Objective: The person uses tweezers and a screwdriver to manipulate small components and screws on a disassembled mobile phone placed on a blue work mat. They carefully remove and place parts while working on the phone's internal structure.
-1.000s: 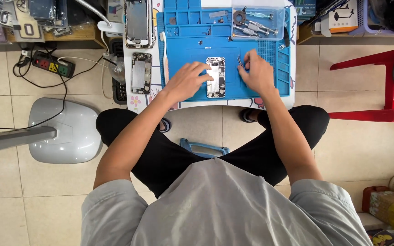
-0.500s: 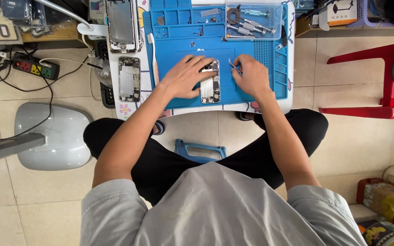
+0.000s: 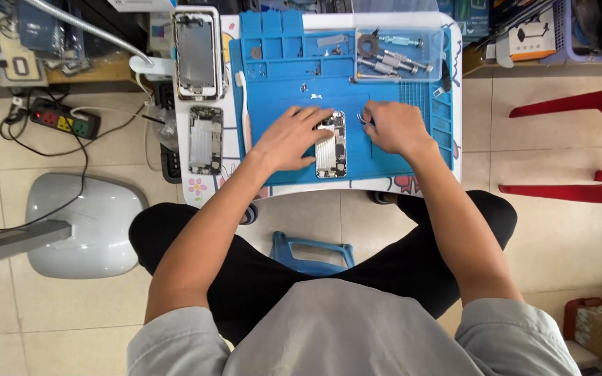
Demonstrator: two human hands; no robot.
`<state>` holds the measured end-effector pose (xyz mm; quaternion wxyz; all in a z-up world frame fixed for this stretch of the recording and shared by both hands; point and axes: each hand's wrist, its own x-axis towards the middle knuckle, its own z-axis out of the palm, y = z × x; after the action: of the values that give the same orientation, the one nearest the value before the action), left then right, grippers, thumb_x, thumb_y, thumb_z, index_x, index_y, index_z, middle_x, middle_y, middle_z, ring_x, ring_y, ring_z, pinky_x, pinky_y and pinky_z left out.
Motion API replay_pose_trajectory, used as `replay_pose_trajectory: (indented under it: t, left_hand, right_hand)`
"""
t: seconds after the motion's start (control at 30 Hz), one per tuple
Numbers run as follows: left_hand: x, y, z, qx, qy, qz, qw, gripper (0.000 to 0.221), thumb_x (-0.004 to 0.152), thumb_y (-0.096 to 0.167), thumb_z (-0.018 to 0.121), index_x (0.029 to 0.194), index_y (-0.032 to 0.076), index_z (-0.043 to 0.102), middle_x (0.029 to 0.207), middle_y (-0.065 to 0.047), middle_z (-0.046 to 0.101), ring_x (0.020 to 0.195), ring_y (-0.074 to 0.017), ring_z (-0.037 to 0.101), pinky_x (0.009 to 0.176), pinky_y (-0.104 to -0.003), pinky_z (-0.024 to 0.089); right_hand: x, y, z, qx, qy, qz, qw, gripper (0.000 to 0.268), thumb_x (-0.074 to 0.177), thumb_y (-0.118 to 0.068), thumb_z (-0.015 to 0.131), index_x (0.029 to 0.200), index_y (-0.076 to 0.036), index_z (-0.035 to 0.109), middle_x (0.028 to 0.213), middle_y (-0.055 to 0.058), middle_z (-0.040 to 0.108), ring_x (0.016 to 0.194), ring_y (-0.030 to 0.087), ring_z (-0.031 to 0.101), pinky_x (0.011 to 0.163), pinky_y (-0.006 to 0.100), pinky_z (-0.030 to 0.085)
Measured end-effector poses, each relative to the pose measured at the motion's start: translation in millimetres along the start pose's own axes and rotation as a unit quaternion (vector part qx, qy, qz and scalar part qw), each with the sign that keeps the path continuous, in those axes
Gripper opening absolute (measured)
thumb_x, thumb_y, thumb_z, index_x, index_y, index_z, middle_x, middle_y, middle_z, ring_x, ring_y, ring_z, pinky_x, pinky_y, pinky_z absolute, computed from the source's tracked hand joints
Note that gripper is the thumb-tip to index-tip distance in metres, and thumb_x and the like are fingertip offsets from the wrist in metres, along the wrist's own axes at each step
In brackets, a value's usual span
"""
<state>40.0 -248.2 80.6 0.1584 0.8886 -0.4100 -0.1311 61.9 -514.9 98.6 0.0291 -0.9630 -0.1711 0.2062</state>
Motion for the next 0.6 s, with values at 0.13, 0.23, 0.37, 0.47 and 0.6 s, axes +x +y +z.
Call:
replay_pose_trajectory:
  t: [0.13,0.23,0.37,0.47,0.6]
  left_hand:
    - [3.5,7.5,-8.9,0.005,0.009,-0.001,1.000,0.063,0.075,0.028,0.093,0.134,0.020,0.072,0.159,-0.008,0.050,0.150,-0.0289,0.043,0.123,-0.049,0.033]
    - [1.8,9.5,-8.3,0.006,0.012,0.006,1.000,0.065,0.072,0.026,0.096,0.132,0.017,0.073,0.157,-0.009,0.051,0.149,-0.0303,0.044,0.121,-0.050,0.035]
    - [3.7,3.3,-8.2,-0.026,0.016,-0.011,0.999,0.063,0.067,0.027,0.099,0.124,0.015,0.076,0.153,-0.012,0.055,0.148,-0.0310,0.045,0.121,-0.050,0.035]
    - [4.7,1.6,-7.9,-0.035,0.021,-0.018,0.999,0.064,0.066,0.027,0.100,0.123,0.014,0.076,0.151,-0.011,0.057,0.147,-0.0306,0.046,0.121,-0.050,0.036]
    - [2.3,1.5,-8.4,-0.040,0.034,-0.027,0.998,0.066,0.062,0.028,0.101,0.121,0.014,0.076,0.150,-0.010,0.057,0.146,-0.0304,0.047,0.120,-0.050,0.037]
  right_hand:
    - [-0.2,-0.8,3.6,-0.050,0.000,-0.007,0.999,0.018,0.099,-0.028,0.069,0.108,-0.013,0.068,0.088,0.010,0.074,0.086,0.033,0.078,0.075,0.049,0.061]
    - [-3.1,-3.9,7.5,-0.044,0.012,-0.015,0.999,0.018,0.101,-0.026,0.066,0.109,-0.010,0.069,0.086,0.012,0.073,0.084,0.035,0.077,0.073,0.052,0.061]
    - [-4.0,-1.2,8.0,-0.021,0.032,-0.014,0.999,0.018,0.100,-0.028,0.071,0.109,-0.013,0.069,0.084,0.009,0.072,0.081,0.034,0.077,0.073,0.049,0.061]
    - [-6.1,-0.8,5.6,-0.006,0.040,-0.011,0.999,0.017,0.100,-0.027,0.071,0.109,-0.013,0.070,0.083,0.009,0.072,0.081,0.034,0.076,0.073,0.049,0.061]
    - [-7.7,-4.6,1.7,-0.012,0.040,-0.009,0.999,0.015,0.102,-0.027,0.070,0.108,-0.013,0.072,0.080,0.008,0.072,0.078,0.031,0.076,0.072,0.047,0.061]
